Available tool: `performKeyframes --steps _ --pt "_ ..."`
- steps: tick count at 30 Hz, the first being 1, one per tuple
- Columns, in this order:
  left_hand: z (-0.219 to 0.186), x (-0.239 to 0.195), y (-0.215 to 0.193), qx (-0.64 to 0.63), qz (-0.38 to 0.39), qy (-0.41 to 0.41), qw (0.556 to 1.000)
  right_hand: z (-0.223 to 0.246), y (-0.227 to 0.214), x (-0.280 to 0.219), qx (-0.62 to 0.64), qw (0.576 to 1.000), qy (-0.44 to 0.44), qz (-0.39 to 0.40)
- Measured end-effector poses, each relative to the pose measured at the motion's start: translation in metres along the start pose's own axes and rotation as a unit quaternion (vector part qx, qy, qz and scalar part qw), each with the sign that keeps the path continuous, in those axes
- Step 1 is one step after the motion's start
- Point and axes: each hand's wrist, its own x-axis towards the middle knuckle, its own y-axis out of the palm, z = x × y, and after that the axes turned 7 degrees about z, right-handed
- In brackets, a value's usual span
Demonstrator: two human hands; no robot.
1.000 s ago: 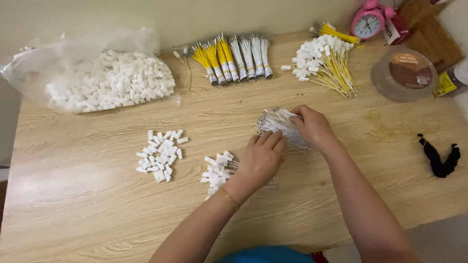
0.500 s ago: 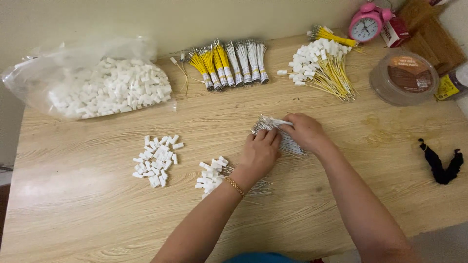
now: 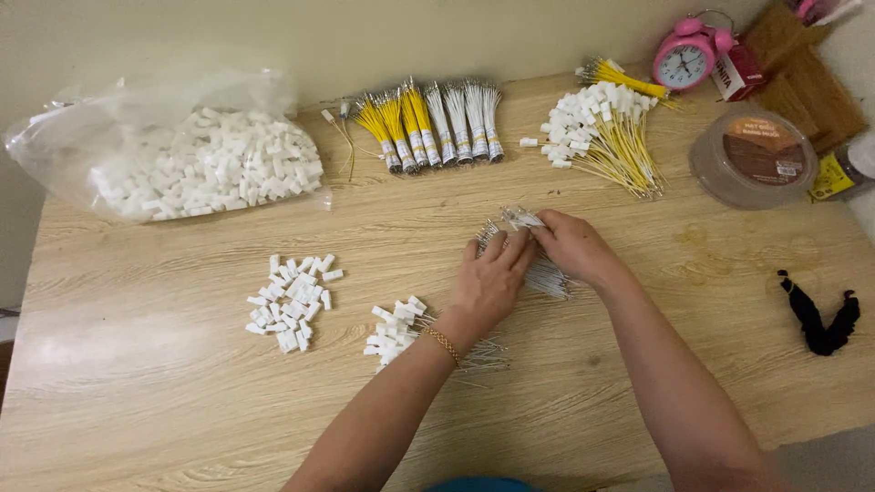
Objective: Assembling small white plastic connectors onto thin metal wires at a workstation
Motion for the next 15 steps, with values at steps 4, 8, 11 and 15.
performKeyframes --steps 4,8,11,15 --pt "0.002 0.005 0.03 -0.024 -0.004 0.002 1.0 0.015 -0.01 -0.013 -0.006 1.0 -0.005 0.026" --pt "0.002 0.005 0.039 -0.024 -0.017 0.018 0.999 0.013 -0.012 -0.008 -0.108 0.994 0.023 0.014" --pt "0.001 0.002 0.037 -0.022 -0.01 0.013 1.0 0.021 -0.015 -0.008 -0.143 0.99 0.009 0.002" --pt "-0.001 -0.003 0.013 -0.026 -0.024 0.005 0.999 0.026 -0.016 -0.006 -0.054 0.998 0.026 0.008"
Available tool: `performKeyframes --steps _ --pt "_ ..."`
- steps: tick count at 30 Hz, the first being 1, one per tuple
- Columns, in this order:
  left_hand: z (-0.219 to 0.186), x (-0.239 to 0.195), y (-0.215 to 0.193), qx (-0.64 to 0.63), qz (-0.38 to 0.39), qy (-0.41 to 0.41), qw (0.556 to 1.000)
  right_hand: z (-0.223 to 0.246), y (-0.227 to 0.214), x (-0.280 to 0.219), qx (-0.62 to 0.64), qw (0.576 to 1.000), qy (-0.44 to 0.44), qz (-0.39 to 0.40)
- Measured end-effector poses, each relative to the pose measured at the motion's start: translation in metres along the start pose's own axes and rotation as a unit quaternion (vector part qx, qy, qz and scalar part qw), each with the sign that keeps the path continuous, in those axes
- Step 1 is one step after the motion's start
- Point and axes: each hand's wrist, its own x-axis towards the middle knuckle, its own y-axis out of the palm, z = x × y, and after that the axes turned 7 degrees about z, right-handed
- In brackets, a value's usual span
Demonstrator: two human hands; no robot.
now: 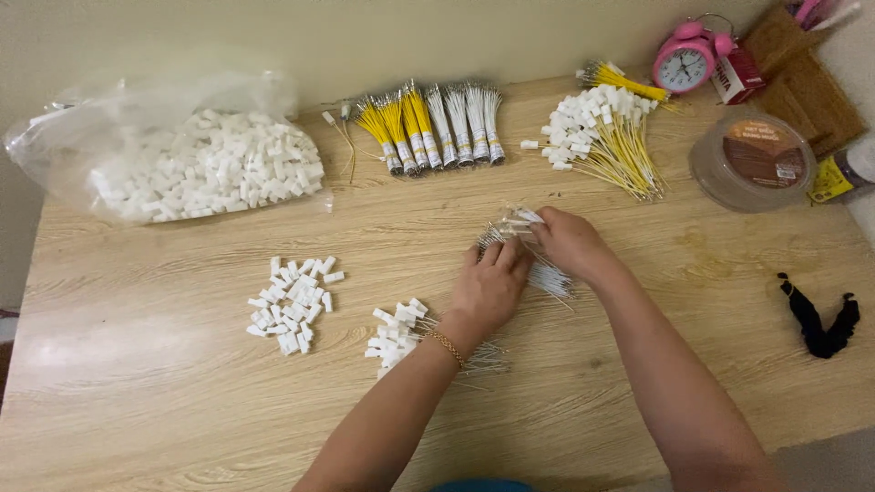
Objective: Assembling small white plastic connectors onto thin metal wires at a workstation
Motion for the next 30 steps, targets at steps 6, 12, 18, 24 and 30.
performKeyframes --steps 6,12,18,24,30 --pt "0.0 0.001 -0.004 -0.024 0.039 -0.006 0.999 0.028 -0.021 -0.012 0.12 0.993 -0.009 0.019" --pt "0.0 0.0 0.01 -0.012 -0.009 0.003 1.0 0.012 0.003 0.004 0.119 0.992 0.019 0.032" --pt "0.001 0.001 0.016 -0.02 -0.03 0.004 0.999 -0.005 0.004 0.012 0.128 0.992 0.012 -0.002" --pt "-0.002 0.004 0.022 -0.034 -0.037 -0.02 0.999 0.021 -0.038 -0.02 0.178 0.982 -0.024 -0.058" --pt "0.005 -0.003 -0.039 -0.132 -0.012 -0.069 0.989 0.043 -0.061 -0.049 0.174 0.981 -0.061 -0.052"
